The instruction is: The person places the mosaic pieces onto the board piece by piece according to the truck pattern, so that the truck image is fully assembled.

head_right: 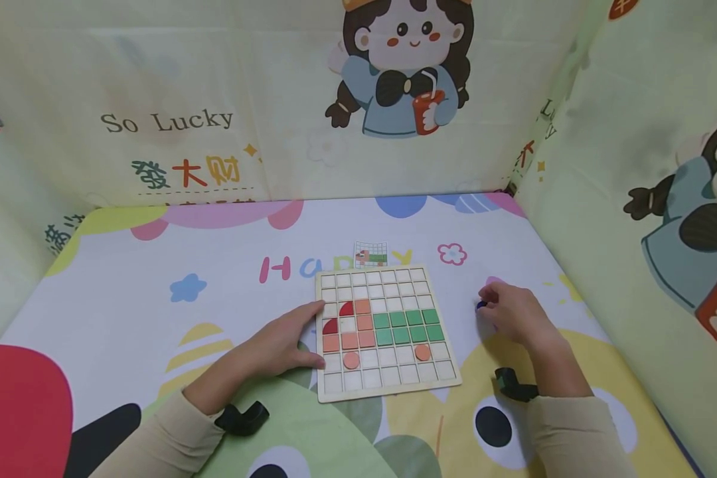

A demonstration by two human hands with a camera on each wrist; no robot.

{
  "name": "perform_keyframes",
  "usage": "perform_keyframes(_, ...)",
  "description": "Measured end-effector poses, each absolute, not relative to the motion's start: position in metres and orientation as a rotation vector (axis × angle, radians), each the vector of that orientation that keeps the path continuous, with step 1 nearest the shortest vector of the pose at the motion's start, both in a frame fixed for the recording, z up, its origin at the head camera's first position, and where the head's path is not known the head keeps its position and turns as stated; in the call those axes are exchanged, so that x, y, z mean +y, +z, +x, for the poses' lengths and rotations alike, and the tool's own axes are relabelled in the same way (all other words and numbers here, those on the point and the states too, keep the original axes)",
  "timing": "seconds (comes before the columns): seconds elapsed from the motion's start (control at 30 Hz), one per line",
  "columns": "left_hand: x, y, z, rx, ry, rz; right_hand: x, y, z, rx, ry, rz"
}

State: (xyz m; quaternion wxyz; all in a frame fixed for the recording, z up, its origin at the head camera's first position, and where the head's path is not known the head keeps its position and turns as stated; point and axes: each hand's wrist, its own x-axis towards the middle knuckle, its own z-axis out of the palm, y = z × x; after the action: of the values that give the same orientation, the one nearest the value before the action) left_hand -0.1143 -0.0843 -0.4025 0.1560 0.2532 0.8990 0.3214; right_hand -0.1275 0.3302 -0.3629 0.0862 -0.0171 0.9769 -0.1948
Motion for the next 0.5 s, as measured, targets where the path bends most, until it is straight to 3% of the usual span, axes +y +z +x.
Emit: perform_keyframes(0.5,-0.084,-0.405,-0.115,2.573,0.929,0.722,0.276,-0.353,-0.126,2.934,-0.635,-0.289)
